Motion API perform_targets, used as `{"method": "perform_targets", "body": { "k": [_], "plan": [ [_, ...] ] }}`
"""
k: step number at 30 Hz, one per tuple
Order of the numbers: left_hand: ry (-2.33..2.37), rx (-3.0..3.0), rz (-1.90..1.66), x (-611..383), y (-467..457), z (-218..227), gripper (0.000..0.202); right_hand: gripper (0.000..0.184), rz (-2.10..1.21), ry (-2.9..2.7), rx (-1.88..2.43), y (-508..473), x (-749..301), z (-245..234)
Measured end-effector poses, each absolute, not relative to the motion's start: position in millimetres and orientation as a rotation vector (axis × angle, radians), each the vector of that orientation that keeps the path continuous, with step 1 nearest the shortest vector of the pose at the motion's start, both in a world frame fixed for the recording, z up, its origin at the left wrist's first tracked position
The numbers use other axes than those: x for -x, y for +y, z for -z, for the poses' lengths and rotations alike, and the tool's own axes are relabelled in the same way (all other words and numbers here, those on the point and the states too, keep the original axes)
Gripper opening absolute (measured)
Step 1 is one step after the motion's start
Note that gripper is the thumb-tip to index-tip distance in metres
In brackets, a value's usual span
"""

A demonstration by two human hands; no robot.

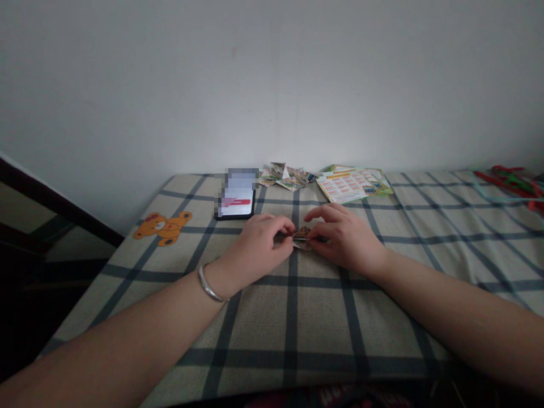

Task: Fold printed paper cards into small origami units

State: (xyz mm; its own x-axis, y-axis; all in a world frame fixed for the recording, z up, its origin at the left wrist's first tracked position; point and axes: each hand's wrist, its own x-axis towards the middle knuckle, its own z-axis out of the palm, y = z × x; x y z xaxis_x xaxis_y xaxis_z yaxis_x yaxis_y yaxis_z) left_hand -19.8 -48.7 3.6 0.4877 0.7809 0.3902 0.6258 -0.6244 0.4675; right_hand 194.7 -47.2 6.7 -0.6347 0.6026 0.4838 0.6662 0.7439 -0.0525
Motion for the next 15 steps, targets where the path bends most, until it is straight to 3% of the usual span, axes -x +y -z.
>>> {"method": "perform_targets", "body": {
  "k": [9,15],
  "plan": [
    [1.161,-2.620,-0.801,21.9,-49.4,-2.0,0.014,0.011,0.489,-2.600,1.022,-54.3,-189.8,-14.3],
    [1.071,-2.653,-0.891,21.3,-50.1,-1.8,0.021,0.010,0.491,-2.600,0.992,-53.5,-188.6,-12.5]
  ]
}}
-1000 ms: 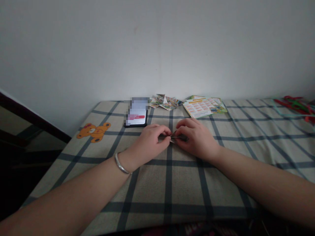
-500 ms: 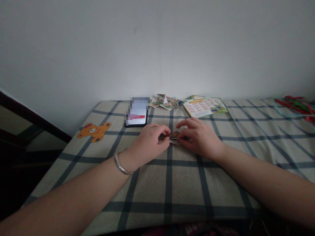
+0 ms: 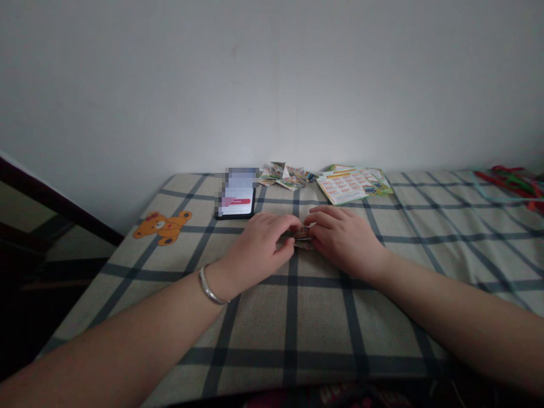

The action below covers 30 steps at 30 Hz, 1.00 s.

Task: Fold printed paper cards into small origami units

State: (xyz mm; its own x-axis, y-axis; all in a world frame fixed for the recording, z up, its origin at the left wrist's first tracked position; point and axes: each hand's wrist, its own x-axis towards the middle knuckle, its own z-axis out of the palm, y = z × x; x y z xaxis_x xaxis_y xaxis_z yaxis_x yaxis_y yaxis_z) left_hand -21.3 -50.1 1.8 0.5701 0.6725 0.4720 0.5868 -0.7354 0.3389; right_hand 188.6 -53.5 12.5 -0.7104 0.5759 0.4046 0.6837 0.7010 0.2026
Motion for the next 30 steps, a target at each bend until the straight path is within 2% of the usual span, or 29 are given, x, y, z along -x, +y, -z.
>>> {"method": "perform_targets", "body": {
  "k": [5,10,18,24,30],
  "plan": [
    [0.968,-2.808,-0.836,21.6,-50.5,-6.3,0.013,0.009,0.386,-2.558,1.019,-51.2,-190.0,-9.2],
    [1.044,-2.801,-0.792,23.7,-48.1,-6.9,0.007,0.005,0.086,-2.510,1.011,-43.8,-196.1,-7.1],
    [1.129,-2.730,-0.738,26.8,-42.8,-1.7,0.009,0.028,-0.109,-2.503,0.908,-37.9,-205.9,-8.9],
    [1.096,-2.597,-0.819,27.3,-38.6,3.5,0.008,0.011,-0.230,-2.518,0.839,-32.5,-208.5,-6.1],
    [1.101,-2.537,-0.875,26.4,-38.9,6.0,0.011,0.013,-0.290,-2.474,0.837,-30.9,-206.9,-0.1]
  ]
}}
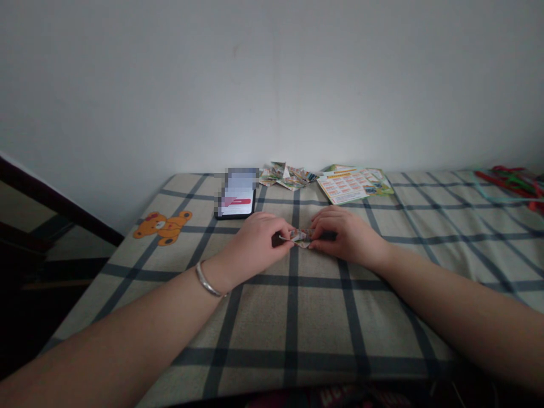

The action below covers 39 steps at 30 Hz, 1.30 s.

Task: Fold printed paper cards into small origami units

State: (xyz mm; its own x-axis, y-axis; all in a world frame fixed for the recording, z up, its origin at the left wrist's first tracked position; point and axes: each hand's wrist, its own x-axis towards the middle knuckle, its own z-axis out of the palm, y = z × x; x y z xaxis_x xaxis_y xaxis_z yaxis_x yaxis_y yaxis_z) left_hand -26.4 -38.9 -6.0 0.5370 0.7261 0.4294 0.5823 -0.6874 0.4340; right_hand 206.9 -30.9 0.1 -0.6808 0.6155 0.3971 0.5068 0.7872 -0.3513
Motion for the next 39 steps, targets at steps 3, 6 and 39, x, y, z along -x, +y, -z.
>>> {"method": "perform_targets", "body": {
  "k": [3,6,39],
  "plan": [
    [1.128,-2.558,-0.848,26.3,-41.0,4.1,0.016,0.016,-0.244,-2.494,0.886,-34.7,-204.6,-1.2],
    [1.118,-2.574,-0.847,26.6,-41.3,4.5,0.021,0.015,-0.207,-2.494,0.894,-38.8,-202.1,-2.7],
    [1.182,-2.298,-0.942,23.9,-43.6,0.5,0.038,0.015,-0.434,-2.214,0.844,-43.7,-194.6,1.9]
  ]
}}
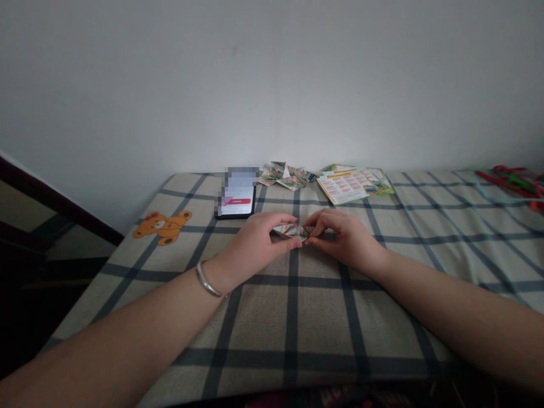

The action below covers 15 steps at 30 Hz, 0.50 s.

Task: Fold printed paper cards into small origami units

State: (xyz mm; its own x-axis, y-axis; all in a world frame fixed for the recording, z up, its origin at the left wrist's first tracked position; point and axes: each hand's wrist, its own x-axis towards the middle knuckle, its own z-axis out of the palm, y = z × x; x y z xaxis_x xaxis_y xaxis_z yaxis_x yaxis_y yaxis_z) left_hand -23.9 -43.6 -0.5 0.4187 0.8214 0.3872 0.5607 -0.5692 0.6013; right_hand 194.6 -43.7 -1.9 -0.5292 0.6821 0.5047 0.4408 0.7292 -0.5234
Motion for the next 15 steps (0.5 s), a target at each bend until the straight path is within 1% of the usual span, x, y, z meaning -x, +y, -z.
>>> {"method": "perform_targets", "body": {
  "k": [2,6,9,15],
  "plan": [
    [1.213,-2.373,-0.920,24.0,-44.2,-0.4,0.038,0.015,-0.420,-2.227,0.820,-45.1,-194.2,1.0],
    [1.217,-2.402,-0.886,23.5,-45.5,-1.0,0.034,0.003,-0.388,-2.279,0.726,-47.7,-193.4,-0.5],
    [1.214,-2.407,-0.896,23.2,-47.0,-1.2,0.034,0.010,-0.344,-2.307,0.738,-48.4,-193.5,0.1],
    [1.238,-2.388,-0.935,22.8,-47.7,0.2,0.034,0.012,-0.251,-2.313,0.797,-48.3,-191.8,2.7]
  ]
}}
